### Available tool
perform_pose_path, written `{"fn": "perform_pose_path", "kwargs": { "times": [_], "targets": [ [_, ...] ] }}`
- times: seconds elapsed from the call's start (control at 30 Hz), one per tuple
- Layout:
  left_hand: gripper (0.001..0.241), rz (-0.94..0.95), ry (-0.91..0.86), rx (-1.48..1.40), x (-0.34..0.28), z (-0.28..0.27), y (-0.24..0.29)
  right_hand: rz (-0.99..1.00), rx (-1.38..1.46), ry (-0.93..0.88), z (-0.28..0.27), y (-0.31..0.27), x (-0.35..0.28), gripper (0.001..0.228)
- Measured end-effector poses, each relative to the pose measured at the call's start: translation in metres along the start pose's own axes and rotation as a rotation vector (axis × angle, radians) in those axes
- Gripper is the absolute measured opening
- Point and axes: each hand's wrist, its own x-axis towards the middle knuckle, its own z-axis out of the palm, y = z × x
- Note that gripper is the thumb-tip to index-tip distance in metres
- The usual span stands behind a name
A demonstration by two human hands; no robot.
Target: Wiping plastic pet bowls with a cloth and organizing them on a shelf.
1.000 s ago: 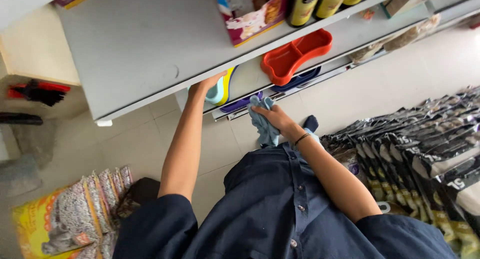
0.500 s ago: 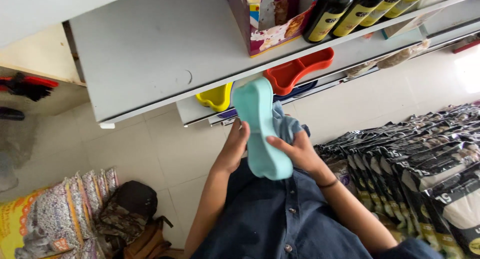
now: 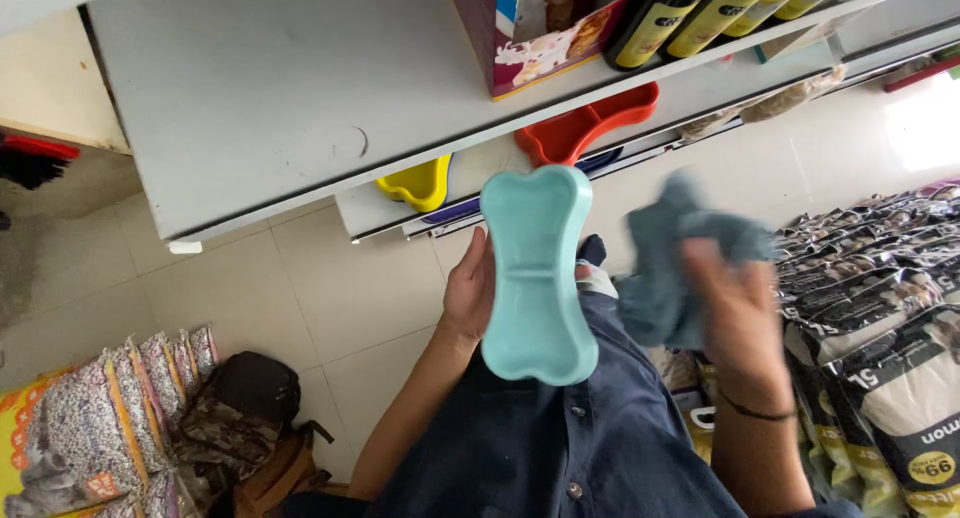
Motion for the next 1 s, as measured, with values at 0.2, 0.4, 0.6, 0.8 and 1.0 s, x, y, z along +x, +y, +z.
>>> {"fn": "perform_pose_path", "kwargs": {
  "times": [0.2, 0.4, 0.6, 0.8, 1.0],
  "targets": [
    [0.059, 0.079, 0.078, -0.31, -0.03, -0.091, -0.014, -1.066, -1.065, 0.075, -0.057, 0.057, -0.019, 0.048],
    [0.062, -0.018, 0.446, 0.188, -0.043, -0.128, -0.042, -0.804, -1.293, -0.486, 0.084, -0.02, 0.014, 0.077],
    [0.077, 0.027, 0.298, 0.253, -0.027, -0.09, -0.048, -0.657, -1.585, -0.533, 0.067, -0.008, -0.001, 0.049],
    [0.069, 0.03, 0.358, 0.616, -0.024, -0.1, -0.05, -0.216, -1.142, -0.569, 0.069, -0.072, 0.005, 0.058],
    [0.069, 0.004, 0.36, 0.669, -0.007, -0.07, -0.053, -0.935, -1.234, -0.492, 0.073, -0.047, 0.007, 0.058]
  ]
}}
